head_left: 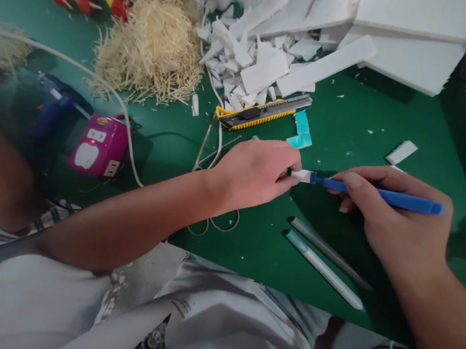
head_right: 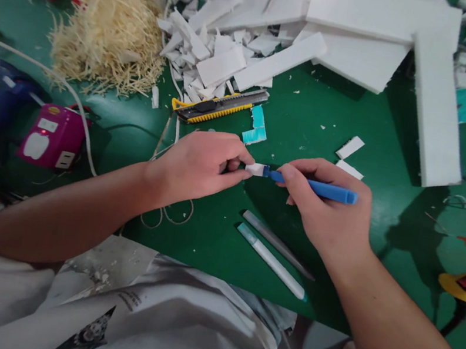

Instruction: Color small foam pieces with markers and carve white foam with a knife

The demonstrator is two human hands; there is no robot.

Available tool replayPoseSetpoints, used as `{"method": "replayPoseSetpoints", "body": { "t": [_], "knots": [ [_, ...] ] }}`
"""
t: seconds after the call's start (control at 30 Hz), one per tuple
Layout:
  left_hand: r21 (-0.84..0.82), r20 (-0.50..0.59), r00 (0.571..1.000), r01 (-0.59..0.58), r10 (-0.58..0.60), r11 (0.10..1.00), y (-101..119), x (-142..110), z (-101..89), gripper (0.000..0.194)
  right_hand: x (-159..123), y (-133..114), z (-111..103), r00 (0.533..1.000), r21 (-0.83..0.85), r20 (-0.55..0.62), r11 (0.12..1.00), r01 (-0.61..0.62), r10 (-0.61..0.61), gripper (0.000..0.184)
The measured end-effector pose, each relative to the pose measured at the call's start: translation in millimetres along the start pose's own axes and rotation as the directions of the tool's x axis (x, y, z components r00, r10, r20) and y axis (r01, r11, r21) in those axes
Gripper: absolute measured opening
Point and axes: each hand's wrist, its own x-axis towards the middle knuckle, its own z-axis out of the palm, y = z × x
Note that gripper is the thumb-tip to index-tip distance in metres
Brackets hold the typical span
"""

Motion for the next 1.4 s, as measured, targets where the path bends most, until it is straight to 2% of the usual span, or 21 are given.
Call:
{"method": "replayPoseSetpoints", "body": {
  "t": [0.1, 0.23, 0.37, 0.47, 0.6, 0.77, 0.87, 0.93, 1.1, 1.23, 1.4],
  "knots": [
    [-0.002, -0.004, 1.000, 0.000, 0.000, 1.000, 0.5, 0.1, -0.2, 0.008, 0.4, 2.2, 1.9, 0.998, 0.050, -0.032, 0.997, 0.062, -0.060, 0.017],
    [-0.018, 0.009, 1.000, 0.006, -0.006, 1.000, 1.0, 0.3, -0.2, 0.009, -0.5, 1.9, 3.0, 0.999, -0.023, -0.033, 1.000, 0.016, -0.017, 0.020],
    [-0.013, 0.001, 1.000, 0.004, -0.004, 1.000, 0.7, -0.4, 0.0, 0.009, 1.0, 1.7, 1.3, 0.998, 0.025, -0.017, 0.998, 0.056, -0.056, 0.014],
    [-0.020, -0.002, 1.000, 0.006, -0.006, 1.000, 0.3, -0.5, -0.3, 0.008, 2.2, 3.4, -0.5, 0.998, -0.020, 0.029, 0.999, 0.051, -0.050, 0.020],
    [-0.019, 0.017, 1.000, 0.025, -0.025, 0.999, 0.3, 0.5, -0.5, 0.009, 2.6, 4.4, -1.2, 0.997, 0.000, 0.004, 0.997, 0.071, -0.071, 0.014],
    [-0.017, 0.020, 0.999, 0.029, -0.029, 0.999, 0.4, 1.0, 0.2, 0.008, 1.3, 3.3, 0.0, 0.999, 0.000, 0.025, 1.000, 0.022, -0.022, 0.017],
    [-0.024, 0.025, 0.999, 0.031, -0.030, 0.999, 0.6, 1.2, -0.1, 0.008, 0.5, 2.8, 1.0, 0.999, 0.034, -0.018, 0.998, 0.046, -0.046, 0.015],
    [-0.028, 0.030, 0.999, 0.036, -0.035, 0.999, 0.9, 1.4, -0.6, 0.010, -0.3, 1.0, 1.0, 0.999, 0.045, -0.005, 0.998, 0.051, -0.051, 0.011],
    [-0.022, 0.022, 1.000, 0.021, -0.021, 1.000, 1.5, 1.0, -0.8, 0.008, -3.2, -4.9, -0.7, 0.999, -0.026, 0.017, 0.999, -0.031, 0.032, 0.019],
    [-0.023, 0.014, 1.000, 0.020, -0.019, 1.000, 1.2, 0.6, -0.7, 0.008, -2.6, -3.3, -0.8, 1.000, 0.016, 0.015, 1.000, 0.000, 0.000, 0.012],
    [-0.024, 0.022, 1.000, 0.016, -0.016, 1.000, 0.4, 0.8, -1.4, 0.008, -3.5, -3.8, -1.9, 0.999, -0.041, 0.036, 0.999, -0.015, 0.016, 0.019]
  ]
}}
